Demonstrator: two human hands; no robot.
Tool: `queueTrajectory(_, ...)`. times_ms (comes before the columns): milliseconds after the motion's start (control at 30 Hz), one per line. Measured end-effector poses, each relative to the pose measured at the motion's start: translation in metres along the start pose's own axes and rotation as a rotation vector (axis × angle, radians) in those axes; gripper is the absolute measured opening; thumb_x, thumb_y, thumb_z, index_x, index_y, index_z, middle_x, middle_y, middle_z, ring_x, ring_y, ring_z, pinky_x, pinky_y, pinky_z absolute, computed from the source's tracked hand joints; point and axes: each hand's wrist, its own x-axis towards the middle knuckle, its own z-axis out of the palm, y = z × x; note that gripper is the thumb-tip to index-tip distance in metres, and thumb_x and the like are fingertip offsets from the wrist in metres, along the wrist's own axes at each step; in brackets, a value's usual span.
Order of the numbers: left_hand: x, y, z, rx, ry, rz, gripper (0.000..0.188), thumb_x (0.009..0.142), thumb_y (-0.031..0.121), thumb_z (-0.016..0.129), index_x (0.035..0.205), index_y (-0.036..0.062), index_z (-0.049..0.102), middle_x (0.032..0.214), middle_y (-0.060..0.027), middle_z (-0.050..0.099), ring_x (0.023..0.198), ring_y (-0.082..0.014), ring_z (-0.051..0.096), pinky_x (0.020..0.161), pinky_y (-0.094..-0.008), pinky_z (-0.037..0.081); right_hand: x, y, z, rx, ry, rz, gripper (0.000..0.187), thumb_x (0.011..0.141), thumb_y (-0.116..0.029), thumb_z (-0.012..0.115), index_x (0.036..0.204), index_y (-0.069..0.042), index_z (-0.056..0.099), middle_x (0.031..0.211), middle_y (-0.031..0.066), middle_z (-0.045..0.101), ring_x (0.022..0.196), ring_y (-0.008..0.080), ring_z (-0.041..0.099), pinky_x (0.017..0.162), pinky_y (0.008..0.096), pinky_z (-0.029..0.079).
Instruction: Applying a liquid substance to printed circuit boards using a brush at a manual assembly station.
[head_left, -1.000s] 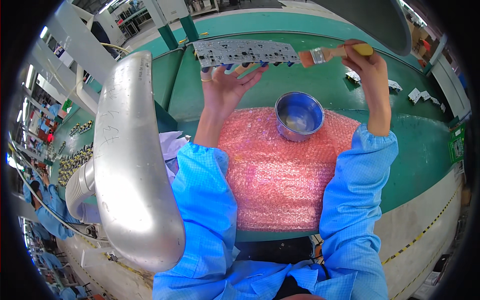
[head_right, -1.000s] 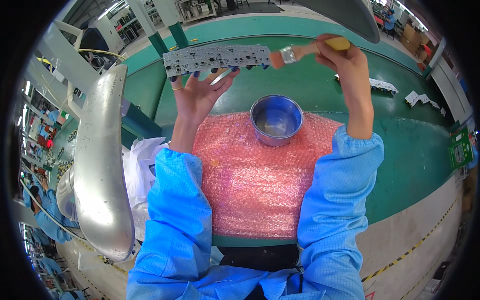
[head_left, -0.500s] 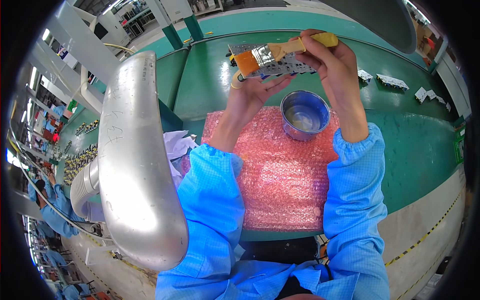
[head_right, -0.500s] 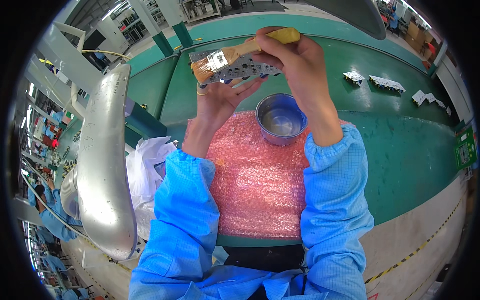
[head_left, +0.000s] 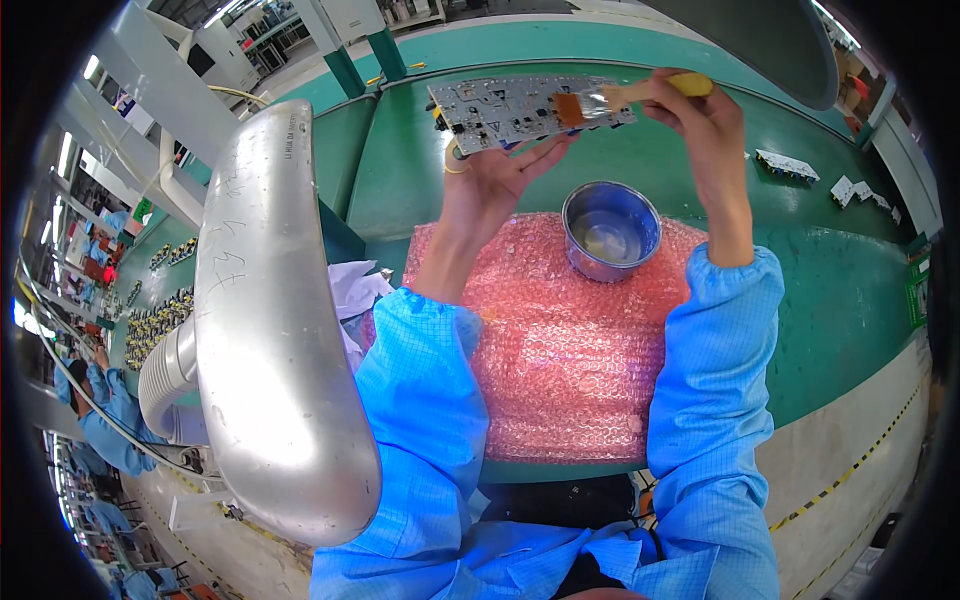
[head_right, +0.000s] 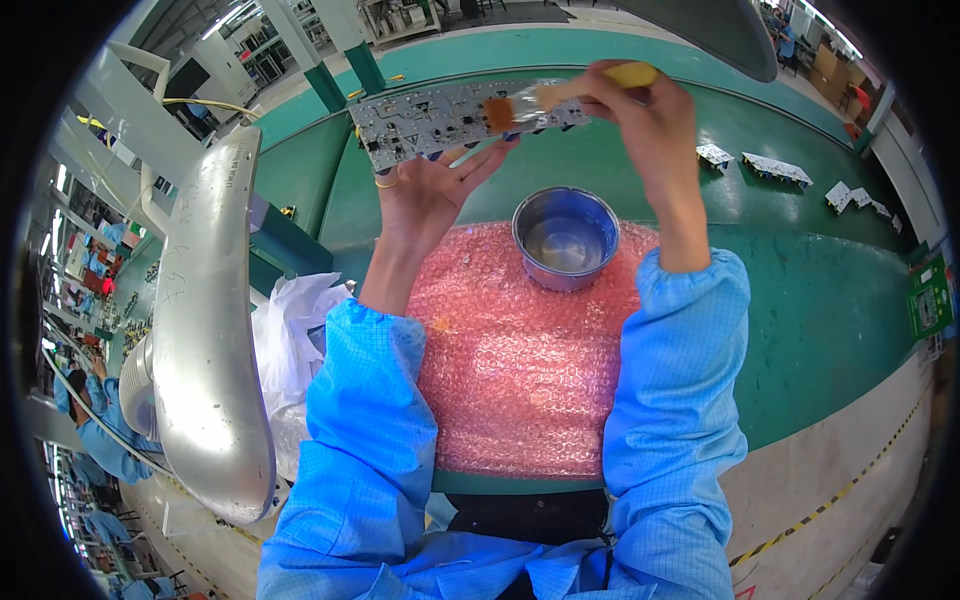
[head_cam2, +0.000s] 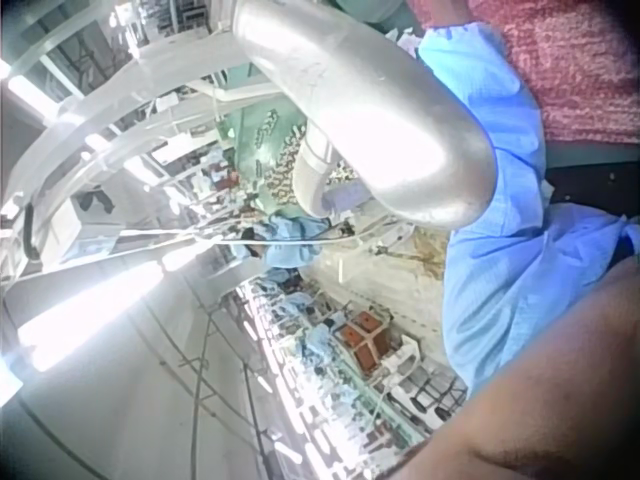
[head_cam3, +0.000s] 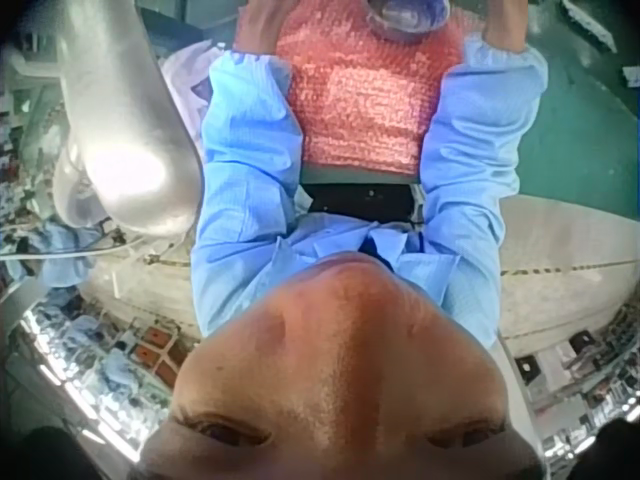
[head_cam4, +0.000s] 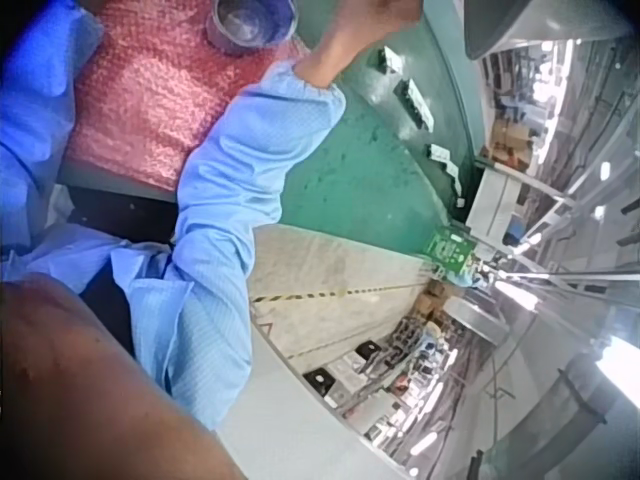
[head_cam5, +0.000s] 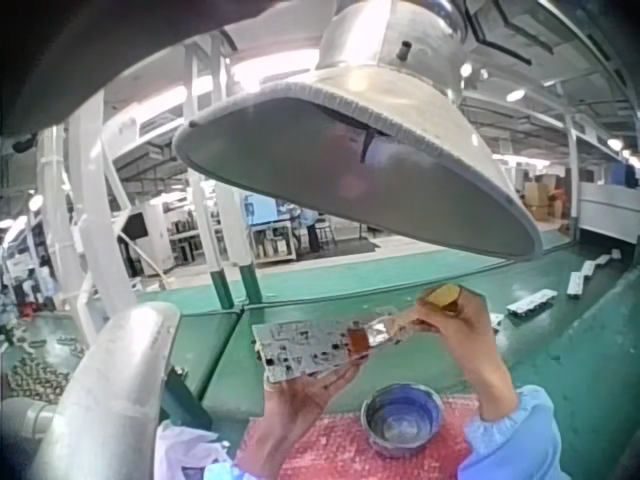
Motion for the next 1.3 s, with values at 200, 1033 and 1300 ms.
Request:
queueTrajectory(200, -0.003, 0.007, -0.001, 0.022, 0.027, -0.006, 0.083, 0.09, 0.06, 0.05, 0.146, 0.003, 0.027, 0.144, -0.0242, 0.04, 0.126, -0.0484, 0.046, 0.112, -0.0524, 0.037, 0.006, -0.003, -0.02, -0.111, 0.096, -0.059, 0.023, 0.09, -0.01, 0.067, 0.108, 0.004, 0.065, 0.101, 0.0107, 0.067, 0.088, 0.0164, 0.066, 0.081, 0.0271, 0.056)
queueTrajectory(1033, -0.001, -0.003, 0.003, -0.118, 0.028, -0.079, 0.073, 0.096, 0.055, 0.037, 0.147, 0.0039, 0.026, 0.145, -0.0273, 0.037, 0.126, -0.0542, 0.042, 0.108, -0.0532, 0.04, -0.001, -0.012, -0.014, 0.12, 0.154, -0.035, 0.026, 0.09, -0.011, 0.067, 0.111, 0.004, 0.065, 0.103, 0.0093, 0.065, 0.091, 0.0159, 0.065, 0.082, 0.0268, 0.056)
queueTrajectory(1300, -0.002, -0.013, 0.022, 0.01, 0.016, -0.117, 0.07, 0.098, 0.054, 0.037, 0.144, 0.001, 0.031, 0.14, -0.0225, 0.047, 0.121, -0.0452, 0.053, 0.108, -0.0486, 0.042, -0.02, -0.024, 0.036, 0.396, -0.116, 0.045, 0.029, 0.091, -0.013, 0.066, 0.115, 0.003, 0.062, 0.111, 0.0096, 0.064, 0.095, 0.0173, 0.066, 0.085, 0.0286, 0.056)
